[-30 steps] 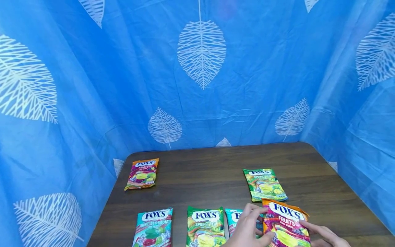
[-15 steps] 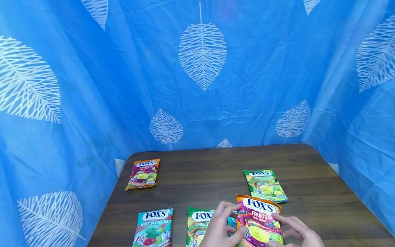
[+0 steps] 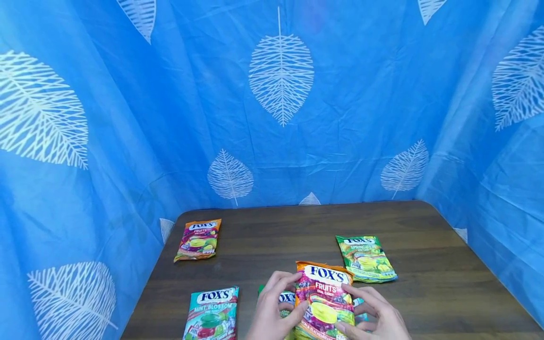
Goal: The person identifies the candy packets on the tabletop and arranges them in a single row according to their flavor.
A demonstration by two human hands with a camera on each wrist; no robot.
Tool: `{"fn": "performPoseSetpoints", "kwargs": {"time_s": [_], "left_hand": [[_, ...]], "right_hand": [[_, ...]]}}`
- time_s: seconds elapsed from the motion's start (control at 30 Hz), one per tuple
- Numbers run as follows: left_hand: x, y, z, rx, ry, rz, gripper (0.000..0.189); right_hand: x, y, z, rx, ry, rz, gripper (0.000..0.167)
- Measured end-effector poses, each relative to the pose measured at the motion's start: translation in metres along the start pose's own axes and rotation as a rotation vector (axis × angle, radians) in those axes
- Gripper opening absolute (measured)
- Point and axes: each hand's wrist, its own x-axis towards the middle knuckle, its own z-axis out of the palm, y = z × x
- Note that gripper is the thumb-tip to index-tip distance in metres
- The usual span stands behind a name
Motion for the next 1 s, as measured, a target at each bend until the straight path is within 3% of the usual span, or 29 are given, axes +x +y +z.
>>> {"fn": "performPoseSetpoints", "kwargs": {"time_s": [0.33, 0.63, 1.0], "left_hand": [[-0.006, -0.01, -0.029, 0.037, 0.05, -0.053, 0.05], [-0.001, -0.011, -0.048, 0.057, 0.119, -0.126, 0.052], [0.007, -0.012, -0.077, 0.162, 0.196, -0.066, 0.054]], "right_hand": [[0.016, -0.008, 0.027, 0.049, -0.101, -0.066, 0.076], [0.031, -0.022, 0.043, 0.106, -0.142, -0.13, 0.074], [0.058, -0.046, 0.065, 0.104, -0.16, -0.252, 0.068]]}}
